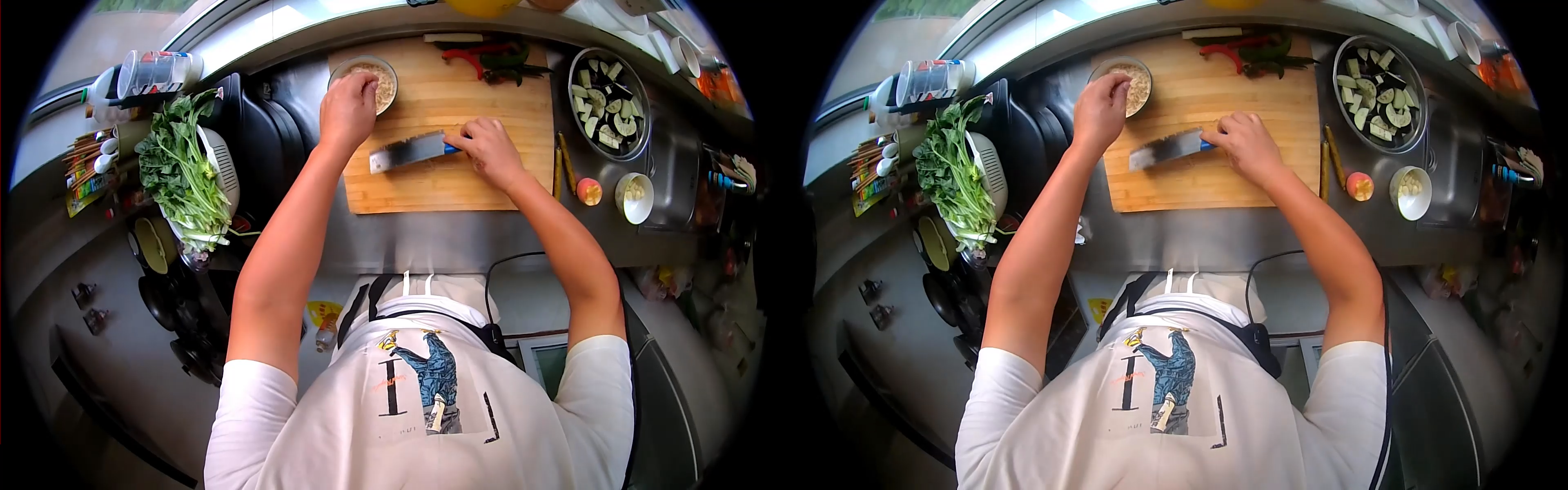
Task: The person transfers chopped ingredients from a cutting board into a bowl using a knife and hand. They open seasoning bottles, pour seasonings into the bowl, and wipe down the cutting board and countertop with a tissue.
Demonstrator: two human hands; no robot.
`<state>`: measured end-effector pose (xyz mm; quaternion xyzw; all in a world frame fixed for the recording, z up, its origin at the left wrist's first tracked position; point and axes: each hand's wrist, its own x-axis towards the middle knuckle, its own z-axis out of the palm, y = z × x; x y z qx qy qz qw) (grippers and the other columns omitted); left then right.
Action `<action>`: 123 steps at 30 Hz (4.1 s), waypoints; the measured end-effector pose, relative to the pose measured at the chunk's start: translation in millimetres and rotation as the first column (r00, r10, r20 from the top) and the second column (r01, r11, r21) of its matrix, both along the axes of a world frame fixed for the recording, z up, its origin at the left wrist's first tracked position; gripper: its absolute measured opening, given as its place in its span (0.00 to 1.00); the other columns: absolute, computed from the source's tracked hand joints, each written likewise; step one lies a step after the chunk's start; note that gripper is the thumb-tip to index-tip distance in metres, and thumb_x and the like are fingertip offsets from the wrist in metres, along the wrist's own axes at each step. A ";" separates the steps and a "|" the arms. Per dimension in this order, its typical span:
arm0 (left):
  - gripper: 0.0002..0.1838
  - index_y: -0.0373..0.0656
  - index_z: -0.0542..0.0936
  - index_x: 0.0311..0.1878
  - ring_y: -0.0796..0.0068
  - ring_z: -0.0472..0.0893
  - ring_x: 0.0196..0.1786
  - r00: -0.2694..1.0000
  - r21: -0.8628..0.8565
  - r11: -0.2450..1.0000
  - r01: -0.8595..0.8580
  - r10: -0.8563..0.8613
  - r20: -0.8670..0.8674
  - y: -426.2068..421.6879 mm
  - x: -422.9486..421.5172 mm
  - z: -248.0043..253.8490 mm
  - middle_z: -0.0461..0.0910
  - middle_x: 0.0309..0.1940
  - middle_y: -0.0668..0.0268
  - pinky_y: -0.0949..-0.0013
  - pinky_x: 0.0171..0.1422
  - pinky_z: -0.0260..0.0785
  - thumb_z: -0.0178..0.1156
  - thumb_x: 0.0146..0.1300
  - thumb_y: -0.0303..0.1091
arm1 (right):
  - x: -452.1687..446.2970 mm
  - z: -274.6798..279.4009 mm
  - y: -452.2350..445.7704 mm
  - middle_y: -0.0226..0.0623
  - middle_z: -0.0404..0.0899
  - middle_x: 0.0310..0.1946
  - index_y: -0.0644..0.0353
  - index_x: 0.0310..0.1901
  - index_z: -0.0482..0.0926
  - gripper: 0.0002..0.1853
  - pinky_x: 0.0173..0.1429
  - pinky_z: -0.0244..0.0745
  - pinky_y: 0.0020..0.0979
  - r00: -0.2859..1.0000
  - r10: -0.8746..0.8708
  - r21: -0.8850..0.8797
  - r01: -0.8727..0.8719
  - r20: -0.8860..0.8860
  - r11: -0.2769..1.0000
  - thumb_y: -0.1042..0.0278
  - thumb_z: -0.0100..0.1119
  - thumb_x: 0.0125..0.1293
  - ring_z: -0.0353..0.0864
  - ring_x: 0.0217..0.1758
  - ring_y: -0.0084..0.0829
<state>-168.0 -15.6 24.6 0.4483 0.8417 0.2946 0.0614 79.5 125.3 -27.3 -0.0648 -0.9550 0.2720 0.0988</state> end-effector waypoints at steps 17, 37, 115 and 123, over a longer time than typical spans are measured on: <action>0.10 0.47 0.84 0.49 0.51 0.82 0.49 0.988 -0.080 0.997 -0.003 0.015 0.155 0.0 3.5 15.8 0.85 0.45 0.59 0.53 0.53 0.74 0.55 0.71 0.34 | 52.6 13.5 -129.5 0.40 0.77 0.41 0.48 0.58 0.81 0.25 0.48 0.77 0.42 0.757 -0.608 -0.168 0.649 0.237 0.742 0.79 0.60 0.58 0.80 0.45 0.46; 0.13 0.45 0.85 0.48 0.52 0.82 0.50 0.979 -0.082 0.980 0.182 -0.189 -0.077 -13.8 -18.8 1.9 0.85 0.45 0.57 0.54 0.57 0.73 0.58 0.62 0.29 | 45.7 14.4 -165.0 0.49 0.82 0.46 0.59 0.54 0.82 0.17 0.54 0.77 0.41 0.647 -0.730 -0.455 0.730 0.218 0.511 0.71 0.59 0.63 0.81 0.50 0.50; 0.15 0.35 0.81 0.48 0.44 0.81 0.42 0.920 -0.105 0.989 0.103 -0.054 0.388 -52.2 98.2 -70.4 0.80 0.39 0.47 0.52 0.49 0.75 0.58 0.56 0.22 | 30.2 -12.8 -211.8 0.35 0.76 0.18 0.60 0.34 0.77 0.20 0.24 0.70 0.33 0.492 -0.612 -0.603 0.797 0.619 0.032 0.49 0.59 0.73 0.74 0.17 0.29; 0.17 0.32 0.81 0.50 0.61 0.81 0.37 0.893 0.119 0.992 0.037 -0.086 0.441 -34.6 63.0 -8.6 0.79 0.35 0.55 0.62 0.44 0.75 0.62 0.55 0.20 | -0.8 57.8 -174.3 0.31 0.72 0.16 0.61 0.32 0.77 0.19 0.22 0.67 0.31 0.545 -0.623 -0.652 0.755 0.561 0.073 0.52 0.62 0.72 0.72 0.16 0.22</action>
